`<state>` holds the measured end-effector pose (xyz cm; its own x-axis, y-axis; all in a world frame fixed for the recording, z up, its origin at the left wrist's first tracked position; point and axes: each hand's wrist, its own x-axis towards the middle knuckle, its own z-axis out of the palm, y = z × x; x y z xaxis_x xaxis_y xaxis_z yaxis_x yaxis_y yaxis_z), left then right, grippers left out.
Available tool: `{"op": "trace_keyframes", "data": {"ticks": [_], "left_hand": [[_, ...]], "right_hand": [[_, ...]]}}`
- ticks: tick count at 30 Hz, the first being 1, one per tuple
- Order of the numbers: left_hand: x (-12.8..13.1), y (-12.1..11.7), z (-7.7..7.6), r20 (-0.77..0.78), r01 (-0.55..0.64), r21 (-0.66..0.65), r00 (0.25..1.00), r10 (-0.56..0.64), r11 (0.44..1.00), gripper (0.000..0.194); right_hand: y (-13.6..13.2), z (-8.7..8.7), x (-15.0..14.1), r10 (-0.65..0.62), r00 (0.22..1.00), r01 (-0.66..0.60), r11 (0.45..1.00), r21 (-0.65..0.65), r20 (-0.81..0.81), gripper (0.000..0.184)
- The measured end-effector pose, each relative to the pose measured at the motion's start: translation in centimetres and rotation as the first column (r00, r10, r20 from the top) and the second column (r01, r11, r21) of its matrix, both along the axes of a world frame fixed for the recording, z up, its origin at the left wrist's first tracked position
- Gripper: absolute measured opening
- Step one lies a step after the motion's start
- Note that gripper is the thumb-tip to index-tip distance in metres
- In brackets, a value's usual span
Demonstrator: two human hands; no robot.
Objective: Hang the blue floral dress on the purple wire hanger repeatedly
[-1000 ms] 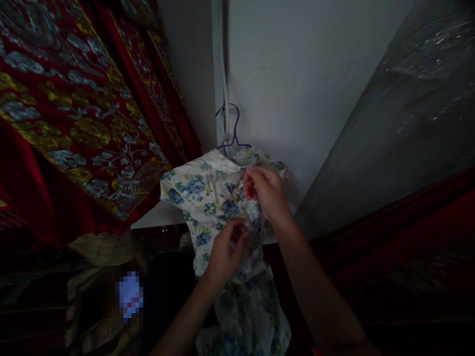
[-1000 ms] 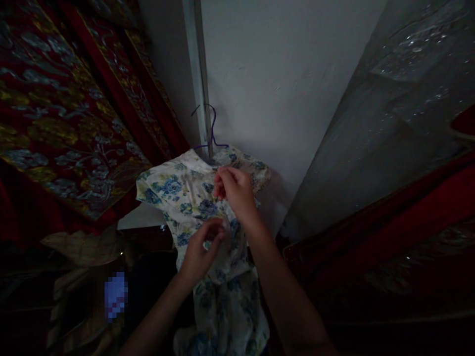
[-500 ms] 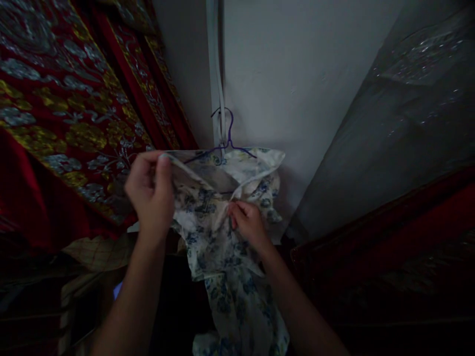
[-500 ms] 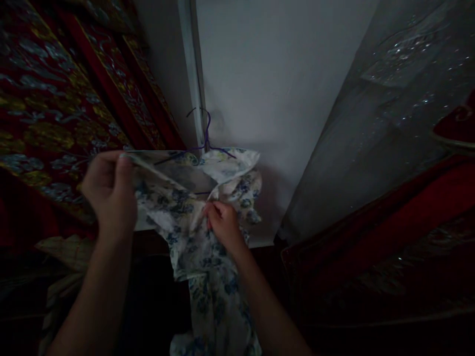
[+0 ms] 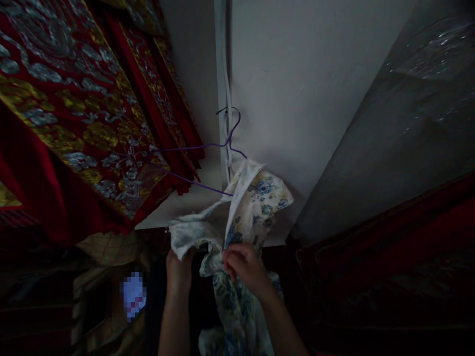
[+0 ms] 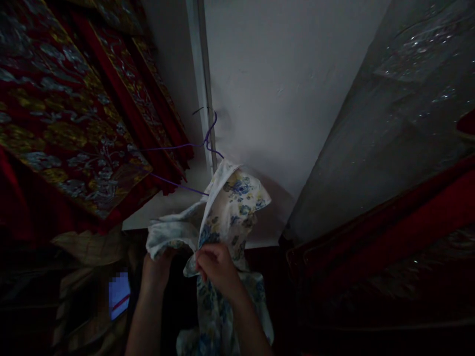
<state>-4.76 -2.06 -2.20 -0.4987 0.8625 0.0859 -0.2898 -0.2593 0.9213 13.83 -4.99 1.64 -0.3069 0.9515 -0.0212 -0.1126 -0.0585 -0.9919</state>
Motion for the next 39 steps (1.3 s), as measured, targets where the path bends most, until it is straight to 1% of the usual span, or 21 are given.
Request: {"op": "trace_keyframes", "data": {"ticks": [2,4,5,7,9,11,13,16,18,20,22,23,26,27,28,30,32,33,35,37,39], "left_hand": [[1.1,-0.6,0.0,0.051,0.007,-0.01,0.999,-0.006,1.0,0.035],[1.6,-1.0,1.2,0.081,0.05,-0.019,0.995,-0.049,0.999,0.035],[1.8,-1.3,2.0,0.071,0.083,-0.018,0.994,-0.081,0.996,0.032],[2.5,-2.1,3.6,-0.024,0.153,-0.007,0.988,-0.153,0.988,0.027],[3.5,-3.1,4.7,-0.184,0.239,0.011,0.955,-0.233,0.971,0.027],[4.9,-4.3,5.3,-0.336,0.347,0.025,0.886,-0.319,0.937,0.029],[6.1,-5.2,5.8,-0.47,0.442,0.045,0.801,-0.372,0.896,0.026],[6.8,-5.6,7.0,-0.639,0.482,0.075,0.695,-0.329,0.873,0.019],[6.4,-5.0,8.1,-0.688,0.483,0.085,0.661,-0.3,0.871,0.02],[5.5,-4.0,8.9,-0.674,0.509,0.065,0.657,-0.338,0.858,0.031],[4.4,-3.1,9.1,-0.625,0.615,-0.014,0.61,-0.487,0.789,0.052],[3.9,-2.7,9.0,-0.598,0.686,-0.079,0.548,-0.585,0.723,0.059],[2.2,-2.0,7.9,-0.533,0.803,-0.356,0.245,-0.81,0.478,0.068],[1.6,-1.8,7.6,-0.524,0.787,-0.444,0.159,-0.836,0.428,0.065],[1.0,-1.8,7.3,-0.528,0.753,-0.511,0.104,-0.843,0.414,0.06],[-0.4,-1.7,7.4,-0.572,0.658,-0.589,0.07,-0.817,0.469,0.05],[-1.9,-1.6,8.2,-0.644,0.561,-0.598,0.088,-0.76,0.572,0.046],[-2.6,-1.6,8.7,-0.675,0.522,-0.59,0.1,-0.731,0.616,0.045],[-3.8,-1.6,9.6,-0.715,0.466,-0.582,0.097,-0.693,0.666,0.042],[-4.8,-1.6,10.0,-0.719,0.413,-0.61,0.07,-0.691,0.676,0.038],[-5.6,-1.6,9.7,-0.715,0.339,-0.651,0.028,-0.699,0.679,0.036]], "right_hand": [[-0.4,0.0,1.1,0.24,0.963,-0.236,0.971,-0.051,0.124,0.038],[-0.7,-0.2,1.8,0.325,0.929,-0.315,0.946,-0.08,0.176,0.039],[-0.7,-0.4,2.0,0.247,0.956,-0.241,0.969,-0.058,0.158,0.041],[-0.6,-0.7,1.9,-0.092,0.994,0.09,0.995,0.03,0.058,0.047],[-0.1,-0.9,1.5,-0.381,0.923,0.384,0.915,0.119,-0.05,0.049],[0.4,-0.8,1.0,-0.447,0.89,0.455,0.874,0.171,-0.086,0.049],[0.7,-0.6,0.8,-0.389,0.915,0.401,0.908,0.122,-0.106,0.054],[0.2,-0.1,0.7,-0.214,0.953,0.216,0.976,-0.015,-0.213,0.067],[-0.7,0.4,0.7,-0.054,0.967,0.061,0.998,0.018,-0.247,0.064],[-1.5,1.4,0.8,0.082,0.983,-0.065,0.992,0.106,-0.166,0.059],[-1.7,3.1,1.4,0.113,0.994,-0.11,0.978,0.179,-0.006,0.062],[-1.4,4.3,1.9,0.097,0.991,-0.114,0.971,0.211,0.088,0.057],[1.2,8.7,4.7,0.086,0.932,-0.207,0.925,0.32,0.353,0.013],[2.6,10.3,5.7,0.097,0.912,-0.257,0.893,0.37,0.399,0.008],[4.1,11.6,6.6,0.027,0.919,-0.22,0.863,0.454,0.393,0.01],[7.2,13.3,7.9,-0.222,0.941,0.004,0.761,0.649,0.255,0.007],[10.1,13.2,7.8,-0.358,0.931,0.214,0.69,0.692,0.069,0.02],[11.3,12.6,7.3,-0.38,0.925,0.268,0.692,0.67,0.023,0.028],[13.1,10.5,5.9,-0.37,0.929,0.278,0.754,0.596,0.034,0.032],[14.5,8.3,4.8,-0.349,0.931,0.249,0.817,0.52,0.102,0.022],[15.5,6.8,4.8,-0.369,0.92,0.271,0.843,0.465,0.132,0.01]]}}
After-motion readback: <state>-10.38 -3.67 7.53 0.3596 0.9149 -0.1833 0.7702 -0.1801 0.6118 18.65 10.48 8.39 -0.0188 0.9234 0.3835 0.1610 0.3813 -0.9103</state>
